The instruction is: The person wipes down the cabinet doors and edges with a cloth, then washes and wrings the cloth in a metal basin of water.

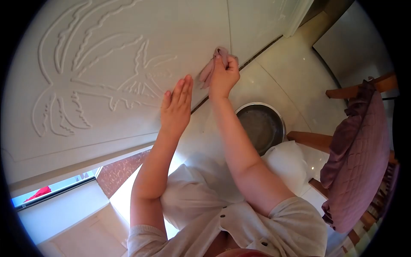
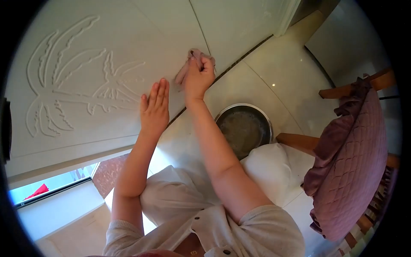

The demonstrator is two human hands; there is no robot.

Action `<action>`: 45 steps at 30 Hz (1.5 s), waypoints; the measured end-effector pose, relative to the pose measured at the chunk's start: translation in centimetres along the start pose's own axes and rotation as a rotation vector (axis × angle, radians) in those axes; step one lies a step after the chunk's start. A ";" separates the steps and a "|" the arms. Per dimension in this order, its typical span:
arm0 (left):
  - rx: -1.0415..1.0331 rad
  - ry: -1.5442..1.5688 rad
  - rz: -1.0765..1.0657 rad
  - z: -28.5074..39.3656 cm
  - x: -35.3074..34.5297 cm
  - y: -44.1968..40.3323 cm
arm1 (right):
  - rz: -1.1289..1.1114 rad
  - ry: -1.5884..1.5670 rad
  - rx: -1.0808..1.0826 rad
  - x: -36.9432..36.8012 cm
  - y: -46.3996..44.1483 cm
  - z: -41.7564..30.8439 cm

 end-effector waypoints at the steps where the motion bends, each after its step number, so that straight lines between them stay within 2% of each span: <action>1: -0.001 0.005 -0.022 0.0 0.0 0.1 | 0.050 0.002 0.162 0.0 0.3 -1.2; 2: -0.003 0.005 -0.035 -0.1 -0.1 -0.1 | 0.052 -0.002 0.167 0.4 0.3 -1.5; 4: -0.011 -0.047 -0.010 -0.3 0.3 -0.2 | -0.038 -0.128 -0.252 0.6 0.1 -0.4; 5: -0.022 -0.090 -0.005 -0.2 0.3 -0.1 | -0.041 -0.136 -0.243 0.6 -0.1 -1.2; 8: -0.024 -0.090 -0.005 -0.1 0.1 0.0 | -0.072 -0.087 -0.490 -0.2 0.3 -1.7; 10: -0.020 -0.061 -0.022 0.0 -0.2 0.1 | -0.006 0.081 0.106 -1.2 0.3 -7.2; 12: -0.025 -0.019 -0.044 0.1 -0.3 0.4 | -0.067 0.206 0.540 -2.5 2.9 -13.0; 14: 0.046 0.470 -0.387 -0.3 -2.5 1.3 | -0.108 0.146 0.589 -3.2 4.9 -13.3; 16: 0.013 0.436 -0.351 -0.4 -1.8 0.9 | -0.151 0.078 0.639 -2.9 5.5 -12.6; 18: 0.020 0.209 -0.121 -0.6 -0.2 0.6 | -0.064 0.122 0.540 -1.9 4.8 -9.7; 19: 0.023 0.209 -0.128 -0.5 -0.1 0.6 | -0.048 0.127 0.397 -1.5 4.4 -7.1; 21: 0.035 0.104 -0.029 -0.8 0.9 0.6 | -0.038 0.211 0.358 -1.1 3.7 -3.8; 23: 0.022 0.112 -0.056 -0.6 0.4 1.1 | -0.033 0.324 0.245 -0.4 3.3 -1.9; 27: -0.022 0.062 -0.085 0.1 -1.3 2.0 | 0.017 0.431 0.165 0.6 1.4 4.2; 28: -0.017 0.060 -0.089 0.0 -1.7 2.3 | 0.008 0.368 0.045 0.6 0.3 8.3; 29: -0.051 0.033 -0.086 0.2 -2.0 2.6 | -0.003 0.337 -0.017 0.9 0.1 9.1; 30: -0.085 0.008 -0.087 0.4 -2.2 2.9 | -0.011 0.307 -0.080 1.2 -0.1 9.8; 32: -0.096 0.002 -0.114 0.4 -2.2 3.2 | -0.070 0.163 -0.354 2.0 0.5 7.8; 36: -0.115 -0.033 -0.113 0.6 -2.4 3.4 | -0.098 0.069 -0.522 2.6 0.8 13.9; 38: -0.119 -0.049 -0.087 0.6 -2.6 3.4 | -0.109 0.309 -0.470 2.9 2.6 15.1; 40: -0.124 -0.060 -0.070 0.9 -2.8 3.6 | -0.176 0.389 -0.452 3.0 4.9 20.0; 41: -0.125 -0.071 -0.069 0.9 -3.0 3.6 | -0.211 0.429 -0.444 2.7 6.1 20.1; 45: -0.126 -0.071 -0.069 0.9 -3.3 3.7 | -0.254 0.612 -0.329 2.1 9.2 14.1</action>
Point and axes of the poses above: each hand's wrist, its own y-axis away from the middle knuckle, its own x-axis out of the back of the hand, z = x × y, the point moved 7 cm from there along -y, towards the middle knuckle, and after that the axes turned 9 degrees about y, right-handed, at the moved point
